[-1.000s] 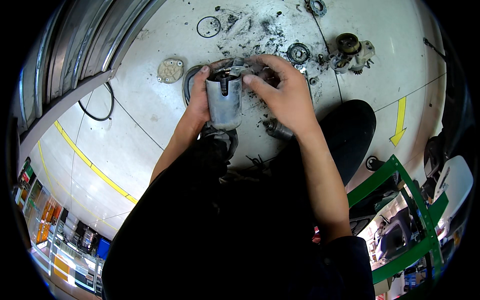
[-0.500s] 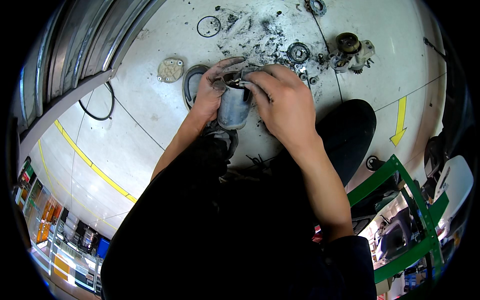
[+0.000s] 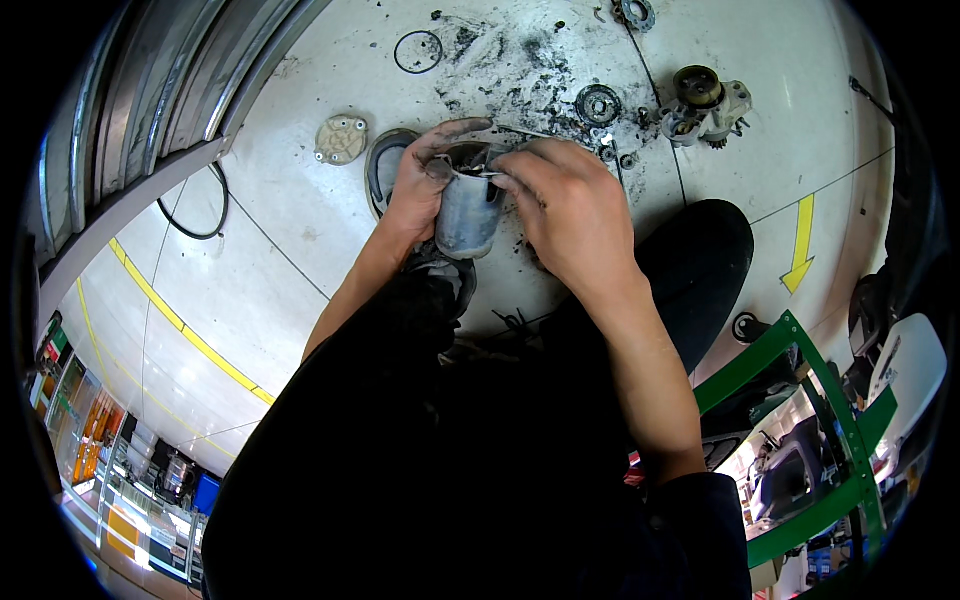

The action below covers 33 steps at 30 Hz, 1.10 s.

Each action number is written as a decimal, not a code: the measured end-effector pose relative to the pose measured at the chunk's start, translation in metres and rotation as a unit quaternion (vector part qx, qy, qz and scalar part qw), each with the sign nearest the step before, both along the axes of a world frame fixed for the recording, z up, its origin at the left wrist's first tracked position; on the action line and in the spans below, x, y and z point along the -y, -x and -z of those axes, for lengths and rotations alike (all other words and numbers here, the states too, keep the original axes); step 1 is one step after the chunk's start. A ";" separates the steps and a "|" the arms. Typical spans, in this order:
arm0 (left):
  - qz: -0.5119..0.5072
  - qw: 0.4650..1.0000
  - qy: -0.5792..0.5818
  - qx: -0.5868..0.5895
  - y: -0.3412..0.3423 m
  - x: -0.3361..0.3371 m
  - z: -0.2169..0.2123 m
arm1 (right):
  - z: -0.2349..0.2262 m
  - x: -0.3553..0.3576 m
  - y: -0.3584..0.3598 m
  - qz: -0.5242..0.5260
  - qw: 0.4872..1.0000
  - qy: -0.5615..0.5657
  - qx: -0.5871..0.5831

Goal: The person sits on the floor and assembles a mechanical component, likely a starter motor. They insert a cylindrical part, add washers and gears, and fit a larger housing piece onto the assembly.

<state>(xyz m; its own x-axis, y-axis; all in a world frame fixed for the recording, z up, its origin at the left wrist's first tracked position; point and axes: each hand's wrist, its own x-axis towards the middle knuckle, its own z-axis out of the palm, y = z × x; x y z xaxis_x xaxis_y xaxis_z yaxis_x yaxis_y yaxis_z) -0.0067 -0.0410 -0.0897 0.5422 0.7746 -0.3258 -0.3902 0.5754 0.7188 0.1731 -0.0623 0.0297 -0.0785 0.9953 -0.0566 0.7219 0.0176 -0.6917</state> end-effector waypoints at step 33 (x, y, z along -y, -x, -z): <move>0.021 0.995 0.090 0.023 0.003 -0.005 -0.005 | 0.008 -0.001 0.004 -0.016 0.999 0.038 -0.033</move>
<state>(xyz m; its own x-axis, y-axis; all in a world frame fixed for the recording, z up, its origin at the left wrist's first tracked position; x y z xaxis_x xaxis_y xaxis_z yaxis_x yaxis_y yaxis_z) -0.0095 -0.0358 -0.0846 0.5900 0.6822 -0.4318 -0.3934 0.7099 0.5842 0.1687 -0.0609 0.0216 -0.1159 0.9853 -0.1258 0.6746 -0.0149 -0.7381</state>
